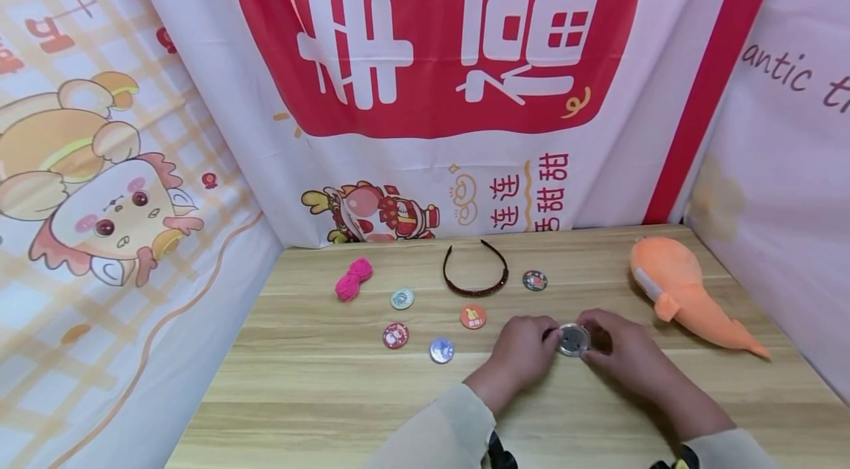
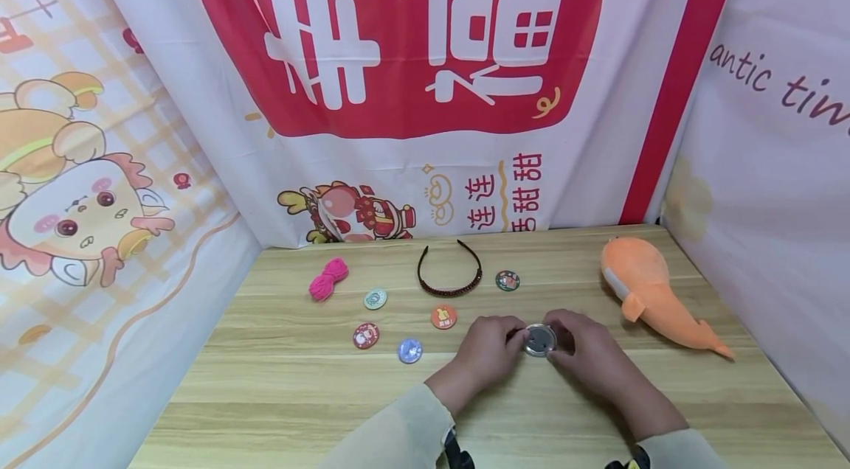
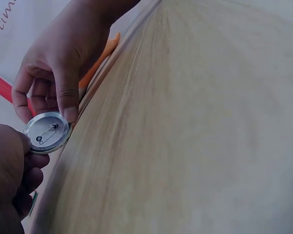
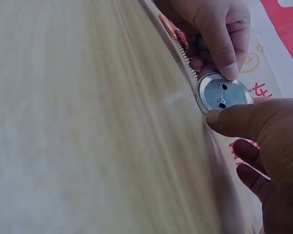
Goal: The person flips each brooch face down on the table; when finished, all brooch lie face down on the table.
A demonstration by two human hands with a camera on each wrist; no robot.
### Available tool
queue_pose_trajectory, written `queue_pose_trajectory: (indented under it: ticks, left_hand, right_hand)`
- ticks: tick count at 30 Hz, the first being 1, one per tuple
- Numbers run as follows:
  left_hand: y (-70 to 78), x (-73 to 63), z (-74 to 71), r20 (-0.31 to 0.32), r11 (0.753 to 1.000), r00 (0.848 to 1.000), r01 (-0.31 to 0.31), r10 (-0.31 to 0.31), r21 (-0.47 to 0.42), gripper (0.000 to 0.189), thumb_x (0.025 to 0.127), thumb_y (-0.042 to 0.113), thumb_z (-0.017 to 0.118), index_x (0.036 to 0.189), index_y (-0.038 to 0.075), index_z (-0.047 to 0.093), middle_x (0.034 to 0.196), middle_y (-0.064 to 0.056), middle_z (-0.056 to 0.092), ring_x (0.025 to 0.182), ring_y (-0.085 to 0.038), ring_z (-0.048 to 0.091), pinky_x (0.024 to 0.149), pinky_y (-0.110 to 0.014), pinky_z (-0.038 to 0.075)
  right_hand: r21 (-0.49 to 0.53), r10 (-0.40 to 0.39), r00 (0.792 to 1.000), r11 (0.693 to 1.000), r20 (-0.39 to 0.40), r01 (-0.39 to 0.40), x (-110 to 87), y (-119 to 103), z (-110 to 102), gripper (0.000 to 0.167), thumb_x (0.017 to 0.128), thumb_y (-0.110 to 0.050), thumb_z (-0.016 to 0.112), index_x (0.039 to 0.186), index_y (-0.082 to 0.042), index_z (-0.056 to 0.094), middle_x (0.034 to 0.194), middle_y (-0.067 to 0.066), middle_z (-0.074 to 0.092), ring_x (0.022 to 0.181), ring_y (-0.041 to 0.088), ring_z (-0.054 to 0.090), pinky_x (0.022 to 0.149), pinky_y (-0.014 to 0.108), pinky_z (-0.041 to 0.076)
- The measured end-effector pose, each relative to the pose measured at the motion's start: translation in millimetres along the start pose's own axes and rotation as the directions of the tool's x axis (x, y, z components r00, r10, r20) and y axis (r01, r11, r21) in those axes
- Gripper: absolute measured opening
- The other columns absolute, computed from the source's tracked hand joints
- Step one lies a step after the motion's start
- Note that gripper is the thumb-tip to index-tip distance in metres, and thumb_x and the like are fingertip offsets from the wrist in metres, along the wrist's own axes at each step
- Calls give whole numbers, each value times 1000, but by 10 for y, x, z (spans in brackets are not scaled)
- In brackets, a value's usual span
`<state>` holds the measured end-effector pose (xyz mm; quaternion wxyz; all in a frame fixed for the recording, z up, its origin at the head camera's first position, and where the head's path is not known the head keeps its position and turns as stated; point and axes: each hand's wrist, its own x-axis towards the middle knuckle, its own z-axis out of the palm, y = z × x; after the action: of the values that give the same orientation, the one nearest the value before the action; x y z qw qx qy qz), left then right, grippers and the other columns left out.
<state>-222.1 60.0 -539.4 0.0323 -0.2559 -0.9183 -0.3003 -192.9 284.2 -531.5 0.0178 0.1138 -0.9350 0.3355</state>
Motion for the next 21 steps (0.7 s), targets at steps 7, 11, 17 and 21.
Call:
queue_pose_trajectory:
  ticks: [7,11,17,21]
  left_hand:
    - [-8,-15,-3,6,983,996,91,-91,-158,11,108,30,70,117,26,74,97,15,79,88,4,66,83,-17,54]
    - [-13,-37,-8,10,983,997,79,-78,-164,17,105,28,75,121,28,72,99,15,78,89,4,65,85,-18,54]
    - [-31,-40,14,30,996,999,39,-37,-84,38,93,35,88,128,32,73,101,21,73,93,4,57,96,-21,49]
    - [-31,-32,55,36,999,999,25,-23,-46,45,90,37,91,130,32,72,98,23,70,92,4,54,99,-23,46]
  right_hand:
    - [-33,-24,1000,999,1,24,22,25,27,48,89,-15,92,129,-23,68,111,-8,75,105,14,68,91,42,60]
    - [-32,-32,999,999,-3,32,24,51,37,48,89,-15,92,129,-23,68,110,-9,75,105,13,68,92,38,60]
    - [-24,-69,997,997,-33,68,7,110,30,49,85,-11,94,127,-23,69,107,-12,74,103,10,67,90,32,59]
    - [-28,-86,996,996,-34,85,-5,140,8,50,84,-12,95,125,-23,70,104,-13,71,100,9,65,89,29,58]
